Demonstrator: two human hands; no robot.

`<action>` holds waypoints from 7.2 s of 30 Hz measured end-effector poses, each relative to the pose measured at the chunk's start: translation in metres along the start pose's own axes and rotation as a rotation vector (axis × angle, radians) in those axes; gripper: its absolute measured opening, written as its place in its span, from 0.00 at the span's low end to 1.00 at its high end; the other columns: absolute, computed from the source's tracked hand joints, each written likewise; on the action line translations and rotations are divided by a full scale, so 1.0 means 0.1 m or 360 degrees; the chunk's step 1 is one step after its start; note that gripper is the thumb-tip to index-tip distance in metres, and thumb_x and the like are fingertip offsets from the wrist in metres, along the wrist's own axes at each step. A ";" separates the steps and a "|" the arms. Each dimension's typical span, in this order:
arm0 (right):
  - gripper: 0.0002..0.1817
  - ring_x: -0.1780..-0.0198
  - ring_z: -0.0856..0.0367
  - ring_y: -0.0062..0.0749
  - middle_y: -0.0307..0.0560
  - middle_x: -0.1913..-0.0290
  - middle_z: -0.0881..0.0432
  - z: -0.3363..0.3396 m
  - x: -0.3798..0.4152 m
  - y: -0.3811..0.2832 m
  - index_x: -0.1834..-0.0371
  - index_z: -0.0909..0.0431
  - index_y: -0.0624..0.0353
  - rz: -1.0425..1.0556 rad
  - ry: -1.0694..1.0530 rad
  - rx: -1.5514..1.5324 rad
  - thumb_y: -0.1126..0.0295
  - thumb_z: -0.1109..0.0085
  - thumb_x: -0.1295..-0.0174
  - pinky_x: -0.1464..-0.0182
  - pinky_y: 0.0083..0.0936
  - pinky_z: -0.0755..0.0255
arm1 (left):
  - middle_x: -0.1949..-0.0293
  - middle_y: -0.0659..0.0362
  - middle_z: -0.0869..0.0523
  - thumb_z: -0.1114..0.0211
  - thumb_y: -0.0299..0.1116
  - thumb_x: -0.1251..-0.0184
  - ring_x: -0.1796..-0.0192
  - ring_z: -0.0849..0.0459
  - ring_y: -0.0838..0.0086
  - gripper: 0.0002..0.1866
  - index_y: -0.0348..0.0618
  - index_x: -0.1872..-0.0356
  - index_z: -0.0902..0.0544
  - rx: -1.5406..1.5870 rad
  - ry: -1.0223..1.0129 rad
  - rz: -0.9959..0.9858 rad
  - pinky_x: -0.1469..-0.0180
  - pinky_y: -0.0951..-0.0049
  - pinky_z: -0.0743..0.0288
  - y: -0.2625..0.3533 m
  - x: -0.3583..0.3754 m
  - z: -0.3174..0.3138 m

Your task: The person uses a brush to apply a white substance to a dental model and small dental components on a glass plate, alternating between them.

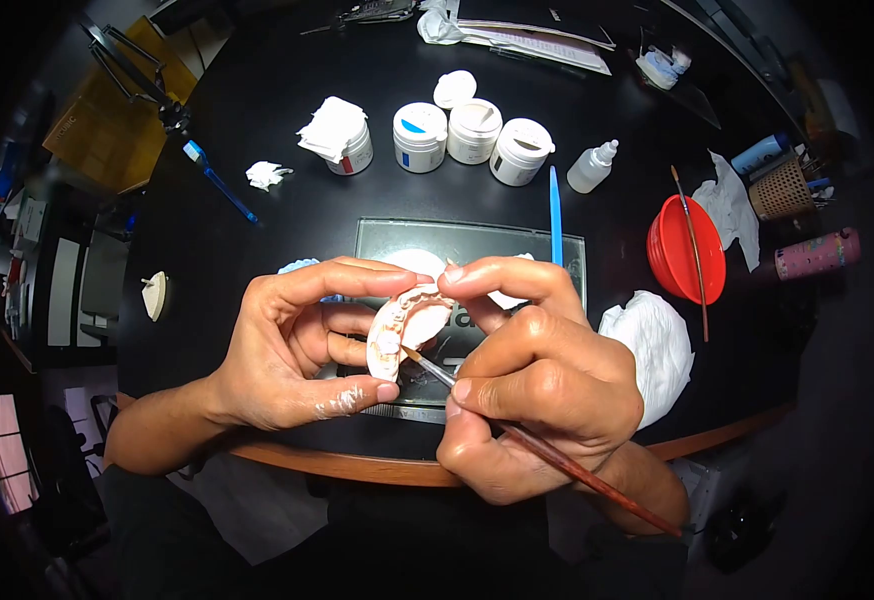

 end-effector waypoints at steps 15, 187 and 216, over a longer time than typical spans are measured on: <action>0.12 0.41 0.16 0.58 0.46 0.69 0.15 -0.03 -0.01 -0.04 0.68 0.17 0.63 -0.0005 -0.0064 0.0149 0.86 0.33 0.57 0.34 0.50 0.19 | 0.27 0.40 0.29 0.26 0.09 0.41 0.30 0.18 0.53 0.35 0.23 0.30 0.25 -0.0044 -0.0003 -0.0040 0.34 0.63 0.12 0.01 0.00 0.01; 0.08 0.74 0.26 0.26 0.39 0.79 0.18 0.26 0.97 -0.18 0.76 0.22 0.60 -0.0439 0.0522 0.1008 0.84 0.34 0.57 0.51 0.33 0.26 | 0.36 0.46 0.25 0.24 0.10 0.46 0.37 0.13 0.59 0.36 0.23 0.32 0.25 -0.0429 0.0163 -0.0233 0.37 0.65 0.10 0.05 0.00 -0.02; 0.10 0.57 0.16 0.42 0.46 0.70 0.14 -0.14 0.57 -0.33 0.62 0.16 0.61 -0.0126 0.0378 0.0621 0.80 0.30 0.49 0.50 0.37 0.16 | 0.37 0.52 0.27 0.22 0.11 0.46 0.37 0.13 0.63 0.37 0.31 0.32 0.23 -0.0458 0.0148 -0.0207 0.38 0.68 0.10 0.06 0.01 -0.04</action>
Point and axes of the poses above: each hand's wrist, its own x-axis away from the middle knuckle, its own z-axis out of the back of the hand, y = z × x, the point moved 4 cm from there along -x, towards the middle knuckle
